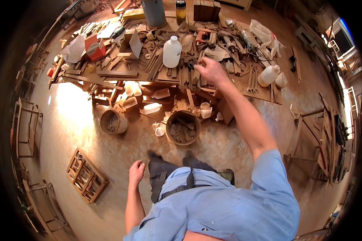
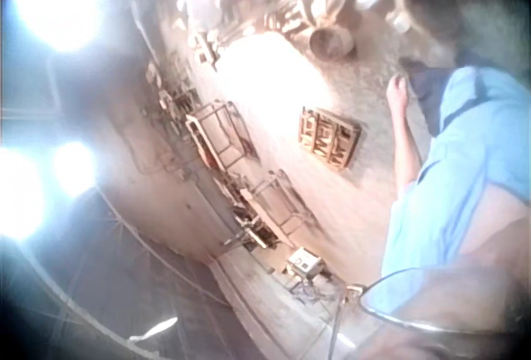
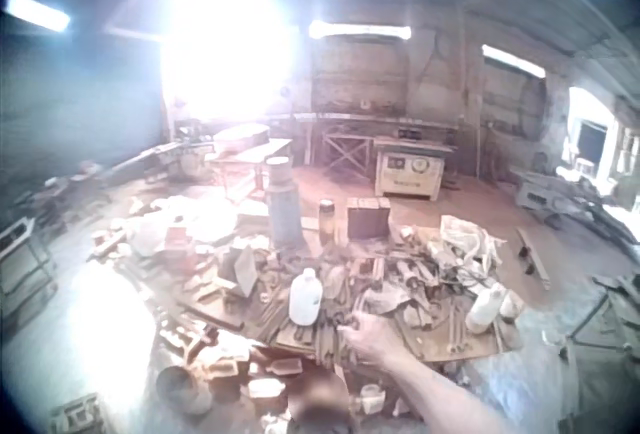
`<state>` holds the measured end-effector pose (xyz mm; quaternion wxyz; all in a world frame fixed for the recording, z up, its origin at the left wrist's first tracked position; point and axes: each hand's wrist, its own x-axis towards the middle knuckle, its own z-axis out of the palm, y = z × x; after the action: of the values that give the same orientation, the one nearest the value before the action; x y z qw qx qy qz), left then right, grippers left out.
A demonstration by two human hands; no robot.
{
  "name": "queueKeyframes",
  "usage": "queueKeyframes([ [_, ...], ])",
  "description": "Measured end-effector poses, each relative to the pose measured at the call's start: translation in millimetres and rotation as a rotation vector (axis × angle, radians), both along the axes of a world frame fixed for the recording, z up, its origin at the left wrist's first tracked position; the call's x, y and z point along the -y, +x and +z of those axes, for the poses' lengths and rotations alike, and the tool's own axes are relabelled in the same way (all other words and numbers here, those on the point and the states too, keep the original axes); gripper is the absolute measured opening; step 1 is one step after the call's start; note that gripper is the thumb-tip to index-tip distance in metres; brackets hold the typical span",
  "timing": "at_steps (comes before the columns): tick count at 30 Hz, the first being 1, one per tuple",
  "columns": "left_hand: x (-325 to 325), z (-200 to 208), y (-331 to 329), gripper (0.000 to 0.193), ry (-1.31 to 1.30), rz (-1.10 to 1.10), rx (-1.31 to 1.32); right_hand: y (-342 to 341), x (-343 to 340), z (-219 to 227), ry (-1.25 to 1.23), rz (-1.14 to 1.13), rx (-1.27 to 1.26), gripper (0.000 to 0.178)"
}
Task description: The person applies glue from a white bottle to thin wooden sticks using a small applicator, then presses the sticks onto a larger wooden piece. They repeat this process for additional sticks and finally secure the assembly with two C-clamps on a workbench.
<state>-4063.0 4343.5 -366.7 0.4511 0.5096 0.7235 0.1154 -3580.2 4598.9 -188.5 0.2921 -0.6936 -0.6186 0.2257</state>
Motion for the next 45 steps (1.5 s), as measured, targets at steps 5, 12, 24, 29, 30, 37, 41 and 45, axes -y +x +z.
queueKeyframes([
  [5, -127.1, 32.0, -4.4, 0.036, 0.177, -0.152, 0.025, -44.5, -92.0, 33.2, 0.004, -0.02, 0.26, 0.054],
  [12, -355.1, 44.7, -33.5, 0.034, 0.534, -0.395, -0.047, -59.5, -202.6, -6.0, -0.207, -0.167, 0.427, 0.084],
  [24, -626.7, -5.4, -90.4, 0.037, 0.749, -1.008, -0.514, -102.2, -246.0, -5.6, -0.353, -0.354, 0.385, 0.054],
  [29, -648.4, -23.6, -90.7, 0.029, 0.518, -1.136, -0.472, -162.8, -236.2, 30.0, -0.251, -0.28, 0.362, 0.044],
  [30, -648.9, -23.5, -94.7, 0.021, 0.601, -1.145, -0.49, -172.3, -232.4, 27.9, -0.236, -0.272, 0.324, 0.042],
  [37, -648.5, 53.3, -206.7, 0.033, 0.655, -0.875, -0.462, -252.0, -238.3, 36.3, -0.207, -0.061, 0.111, 0.031],
  [41, -628.3, 29.9, -264.1, 0.034, 0.576, -0.549, -0.414, -306.1, -279.8, -0.2, -0.175, 0.137, 0.131, 0.037],
  [45, -628.8, 7.7, -245.4, 0.034, 0.586, -0.435, -0.421, -342.3, -306.8, -31.0, -0.134, 0.195, 0.21, 0.037],
])
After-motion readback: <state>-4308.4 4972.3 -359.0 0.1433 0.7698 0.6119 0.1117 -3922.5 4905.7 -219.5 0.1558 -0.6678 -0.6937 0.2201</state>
